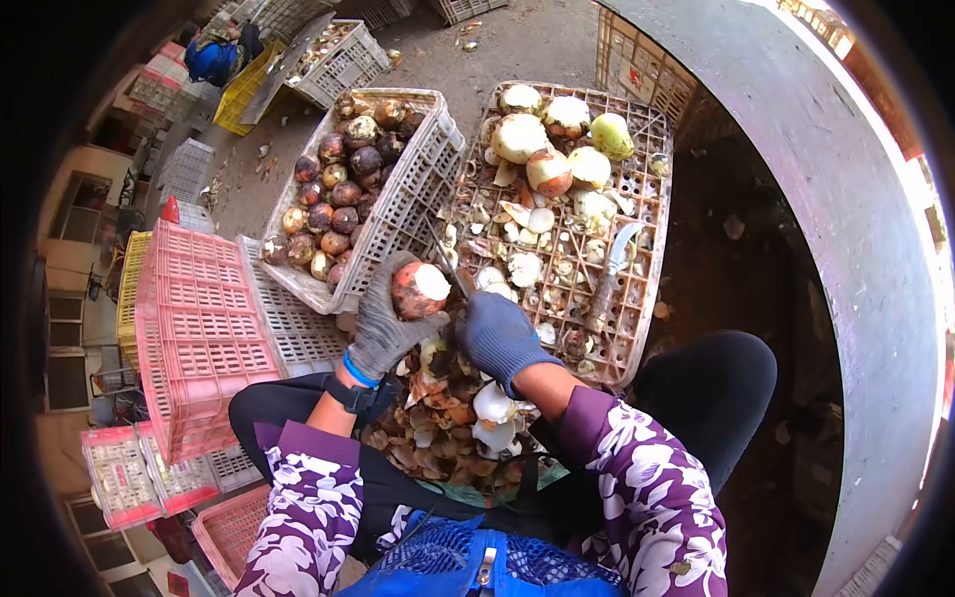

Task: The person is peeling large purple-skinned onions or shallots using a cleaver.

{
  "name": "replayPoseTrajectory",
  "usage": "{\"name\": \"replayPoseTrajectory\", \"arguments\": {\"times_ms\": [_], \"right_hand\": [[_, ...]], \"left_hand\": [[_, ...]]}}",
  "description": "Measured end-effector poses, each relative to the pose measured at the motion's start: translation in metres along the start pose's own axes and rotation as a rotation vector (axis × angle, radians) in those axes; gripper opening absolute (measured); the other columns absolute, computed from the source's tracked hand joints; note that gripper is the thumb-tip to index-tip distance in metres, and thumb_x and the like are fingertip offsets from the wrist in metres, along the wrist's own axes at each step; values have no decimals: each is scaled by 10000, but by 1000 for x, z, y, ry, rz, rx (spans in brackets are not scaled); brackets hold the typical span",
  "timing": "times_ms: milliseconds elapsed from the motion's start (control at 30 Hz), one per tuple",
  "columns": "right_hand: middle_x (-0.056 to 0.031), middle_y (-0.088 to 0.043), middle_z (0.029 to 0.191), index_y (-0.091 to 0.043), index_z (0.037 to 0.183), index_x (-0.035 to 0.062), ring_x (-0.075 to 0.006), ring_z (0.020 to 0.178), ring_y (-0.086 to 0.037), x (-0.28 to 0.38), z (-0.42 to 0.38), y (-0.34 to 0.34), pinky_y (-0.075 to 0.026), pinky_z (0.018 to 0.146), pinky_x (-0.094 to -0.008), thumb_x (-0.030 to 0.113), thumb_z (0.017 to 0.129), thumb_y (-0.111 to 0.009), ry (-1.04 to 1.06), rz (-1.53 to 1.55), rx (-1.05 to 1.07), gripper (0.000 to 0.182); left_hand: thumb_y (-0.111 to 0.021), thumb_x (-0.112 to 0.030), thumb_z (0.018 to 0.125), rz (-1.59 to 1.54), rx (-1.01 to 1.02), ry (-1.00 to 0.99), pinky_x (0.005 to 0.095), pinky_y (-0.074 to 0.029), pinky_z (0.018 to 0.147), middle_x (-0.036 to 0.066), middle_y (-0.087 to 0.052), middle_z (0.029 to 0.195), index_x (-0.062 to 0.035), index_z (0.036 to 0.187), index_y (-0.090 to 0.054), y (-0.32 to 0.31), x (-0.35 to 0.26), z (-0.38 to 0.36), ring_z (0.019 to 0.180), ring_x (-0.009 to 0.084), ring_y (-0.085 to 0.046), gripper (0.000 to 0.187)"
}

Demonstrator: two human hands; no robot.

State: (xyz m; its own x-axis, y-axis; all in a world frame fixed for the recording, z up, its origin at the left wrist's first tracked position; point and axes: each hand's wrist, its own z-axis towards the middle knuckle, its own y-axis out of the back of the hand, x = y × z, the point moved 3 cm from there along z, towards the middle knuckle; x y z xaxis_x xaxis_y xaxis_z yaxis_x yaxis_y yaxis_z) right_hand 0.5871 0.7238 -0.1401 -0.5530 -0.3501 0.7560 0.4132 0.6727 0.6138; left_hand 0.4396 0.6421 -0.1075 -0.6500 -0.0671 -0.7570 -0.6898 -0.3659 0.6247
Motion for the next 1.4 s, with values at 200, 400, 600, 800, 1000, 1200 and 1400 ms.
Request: {"name": "replayPoseTrajectory", "arguments": {"times_ms": [200,400,600,800,1000,1200,1400], "right_hand": [[-68,-578,624,-600,921,-23,-139,495,-551,-9,-17,13,-463,472,-294,170,869,-587,-209,799,124,200],[6,-566,715,-564,1054,20,-63,576,-521,31,-59,76,-450,497,-230,173,916,-587,-11,1014,105,207],[6,-554,670,-588,1062,-6,-36,578,-483,31,-65,75,-426,525,-228,133,910,-578,134,928,-11,207],[18,-572,714,-599,1043,0,-36,615,-506,43,-68,86,-429,549,-213,158,903,-593,132,1059,-46,211],[10,-612,776,-625,965,-6,-49,652,-533,25,-55,82,-428,586,-200,230,901,-603,-28,1201,-46,246],[0,-617,796,-623,945,-8,-58,671,-542,26,-51,79,-452,618,-215,227,897,-603,-63,1340,3,241],[-9,-617,765,-620,917,-6,-68,641,-564,17,-49,64,-469,588,-207,219,897,-597,-172,1457,70,228]], "left_hand": [[-883,-268,595,-428,-22,44,359,-431,979,81,-556,1182,-59,1252,-487,39,-6,17,1116,208,-523,795],[-882,-261,580,-364,47,3,370,-399,1015,84,-556,1205,-56,1270,-488,50,-19,25,1144,206,-514,821],[-882,-270,580,-578,153,75,346,-415,993,66,-549,1195,-58,1249,-493,33,-24,25,1124,194,-516,803],[-881,-292,582,-853,204,207,338,-435,976,78,-553,1192,-37,1272,-472,24,-44,19,1120,196,-524,842],[-860,-320,608,-908,220,210,350,-435,995,92,-549,1203,-29,1328,-434,21,-58,16,1136,217,-525,885],[-846,-269,603,-1027,240,298,356,-465,964,92,-538,1219,-30,1351,-409,17,-58,14,1140,222,-530,898],[-808,-206,615,-1120,268,330,371,-506,914,106,-553,1187,-1,1350,-393,9,-55,7,1092,231,-563,868]]}}
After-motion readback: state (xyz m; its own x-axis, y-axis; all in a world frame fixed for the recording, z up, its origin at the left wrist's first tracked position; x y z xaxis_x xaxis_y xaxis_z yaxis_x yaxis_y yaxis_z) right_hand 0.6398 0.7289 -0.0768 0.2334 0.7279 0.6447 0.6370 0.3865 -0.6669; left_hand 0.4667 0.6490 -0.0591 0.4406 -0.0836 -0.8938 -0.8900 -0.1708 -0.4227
